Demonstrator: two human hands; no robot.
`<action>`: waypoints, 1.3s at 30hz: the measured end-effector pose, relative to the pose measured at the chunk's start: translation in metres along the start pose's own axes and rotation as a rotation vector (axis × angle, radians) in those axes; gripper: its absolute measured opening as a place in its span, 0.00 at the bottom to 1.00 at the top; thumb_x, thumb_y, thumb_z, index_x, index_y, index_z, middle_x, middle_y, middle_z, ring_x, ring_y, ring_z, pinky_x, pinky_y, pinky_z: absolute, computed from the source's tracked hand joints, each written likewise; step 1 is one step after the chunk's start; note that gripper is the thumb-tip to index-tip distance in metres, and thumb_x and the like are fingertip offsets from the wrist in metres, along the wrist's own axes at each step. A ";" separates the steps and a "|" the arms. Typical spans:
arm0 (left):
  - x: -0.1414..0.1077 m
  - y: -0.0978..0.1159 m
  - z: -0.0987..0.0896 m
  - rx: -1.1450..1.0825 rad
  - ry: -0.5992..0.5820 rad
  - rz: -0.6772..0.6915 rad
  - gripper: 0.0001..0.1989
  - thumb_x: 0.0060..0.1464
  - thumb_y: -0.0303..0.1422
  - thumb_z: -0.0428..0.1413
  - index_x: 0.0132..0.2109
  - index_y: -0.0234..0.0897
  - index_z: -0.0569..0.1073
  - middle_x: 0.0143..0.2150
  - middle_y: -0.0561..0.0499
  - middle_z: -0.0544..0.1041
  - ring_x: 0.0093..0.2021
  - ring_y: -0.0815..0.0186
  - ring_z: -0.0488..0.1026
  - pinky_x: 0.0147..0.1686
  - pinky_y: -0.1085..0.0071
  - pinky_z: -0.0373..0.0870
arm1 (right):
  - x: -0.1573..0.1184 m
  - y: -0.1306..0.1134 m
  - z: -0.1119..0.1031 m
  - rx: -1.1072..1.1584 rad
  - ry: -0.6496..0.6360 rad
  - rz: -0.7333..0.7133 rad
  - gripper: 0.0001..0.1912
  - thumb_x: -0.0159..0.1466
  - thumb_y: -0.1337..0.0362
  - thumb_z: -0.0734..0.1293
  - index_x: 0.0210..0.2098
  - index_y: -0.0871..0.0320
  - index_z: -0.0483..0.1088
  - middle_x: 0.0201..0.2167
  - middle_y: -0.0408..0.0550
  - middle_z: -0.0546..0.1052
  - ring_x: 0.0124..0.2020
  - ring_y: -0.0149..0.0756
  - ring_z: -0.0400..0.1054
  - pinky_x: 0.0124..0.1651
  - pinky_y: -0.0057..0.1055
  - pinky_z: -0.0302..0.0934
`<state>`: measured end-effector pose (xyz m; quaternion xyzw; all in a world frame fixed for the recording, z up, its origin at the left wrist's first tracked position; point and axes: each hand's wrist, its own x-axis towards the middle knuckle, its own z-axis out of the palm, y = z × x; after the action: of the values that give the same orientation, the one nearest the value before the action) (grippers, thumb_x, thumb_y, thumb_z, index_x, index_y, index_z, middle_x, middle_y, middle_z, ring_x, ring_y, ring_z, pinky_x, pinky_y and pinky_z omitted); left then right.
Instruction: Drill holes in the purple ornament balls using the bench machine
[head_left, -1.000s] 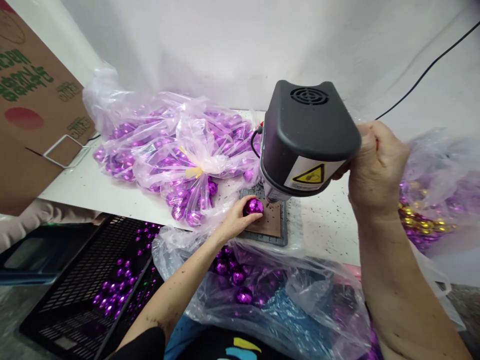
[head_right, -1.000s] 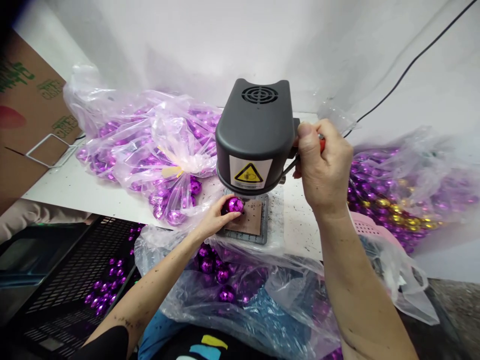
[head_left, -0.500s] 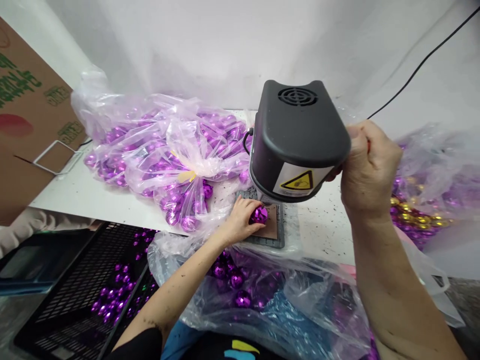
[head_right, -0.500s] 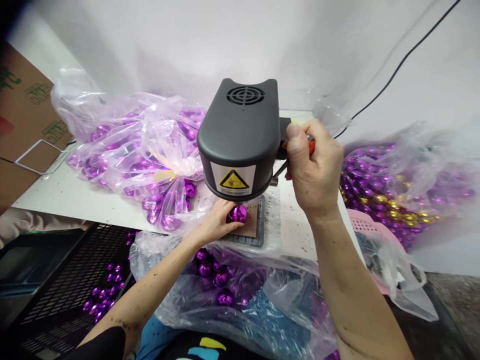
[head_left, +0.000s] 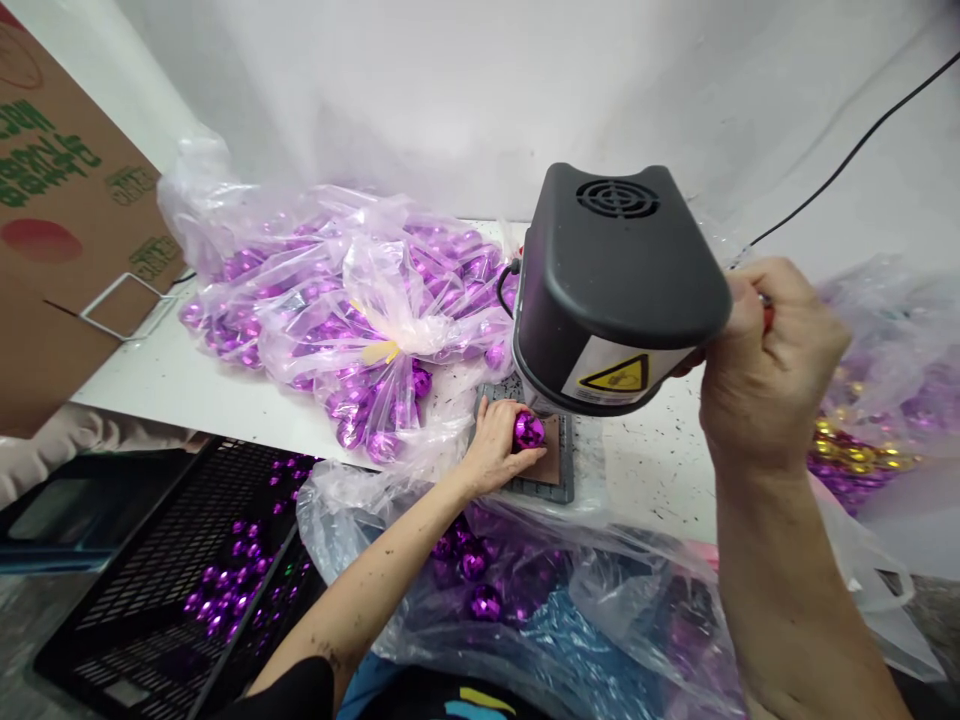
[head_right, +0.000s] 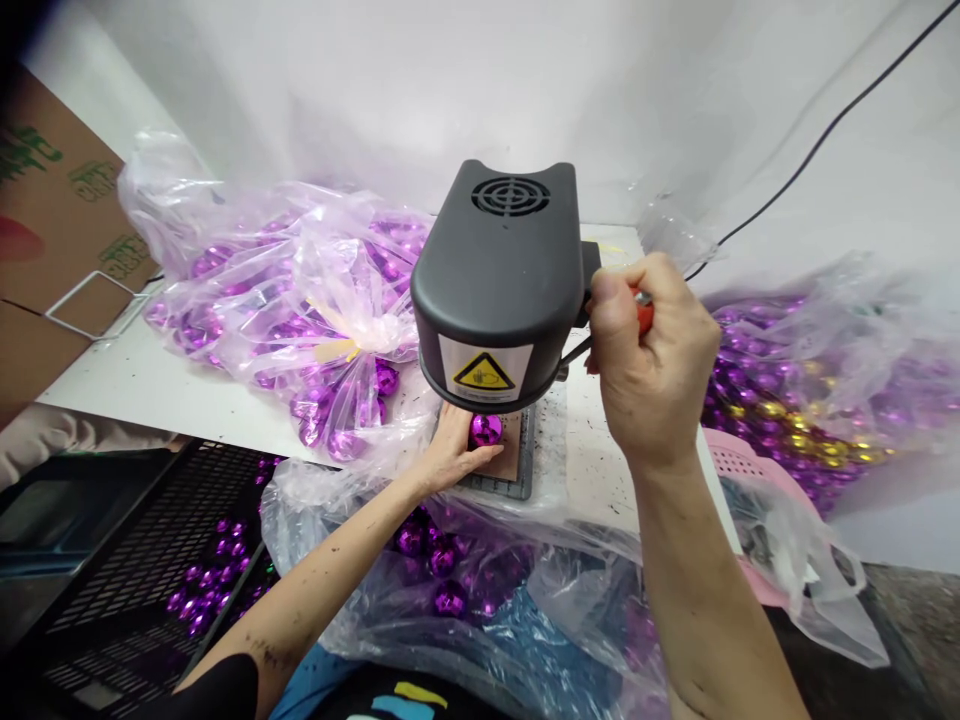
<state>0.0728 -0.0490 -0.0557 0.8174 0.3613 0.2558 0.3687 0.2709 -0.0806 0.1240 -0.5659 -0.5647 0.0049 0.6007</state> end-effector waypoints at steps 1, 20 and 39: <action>0.000 0.000 0.000 -0.002 -0.004 0.003 0.26 0.57 0.40 0.61 0.59 0.36 0.67 0.54 0.41 0.73 0.61 0.50 0.67 0.71 0.45 0.43 | -0.005 -0.001 -0.002 -0.050 0.024 -0.024 0.23 0.68 0.46 0.63 0.30 0.61 0.67 0.17 0.36 0.63 0.17 0.20 0.60 0.22 0.21 0.52; -0.002 -0.004 0.005 -0.039 0.007 -0.007 0.22 0.57 0.40 0.60 0.57 0.41 0.70 0.55 0.43 0.74 0.61 0.51 0.68 0.72 0.44 0.46 | -0.112 0.018 -0.008 -0.210 0.043 -0.305 0.04 0.61 0.70 0.65 0.37 0.59 0.69 0.27 0.43 0.71 0.30 0.29 0.68 0.31 0.27 0.62; -0.002 -0.006 0.007 -0.036 -0.007 -0.013 0.19 0.59 0.39 0.59 0.55 0.41 0.70 0.55 0.43 0.73 0.60 0.52 0.68 0.73 0.43 0.44 | -0.141 0.040 -0.001 -0.213 0.036 -0.192 0.08 0.63 0.67 0.63 0.39 0.54 0.72 0.36 0.47 0.76 0.35 0.34 0.71 0.34 0.32 0.67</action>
<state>0.0738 -0.0510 -0.0655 0.8090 0.3608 0.2572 0.3864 0.2456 -0.1575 0.0021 -0.5698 -0.6027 -0.1225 0.5450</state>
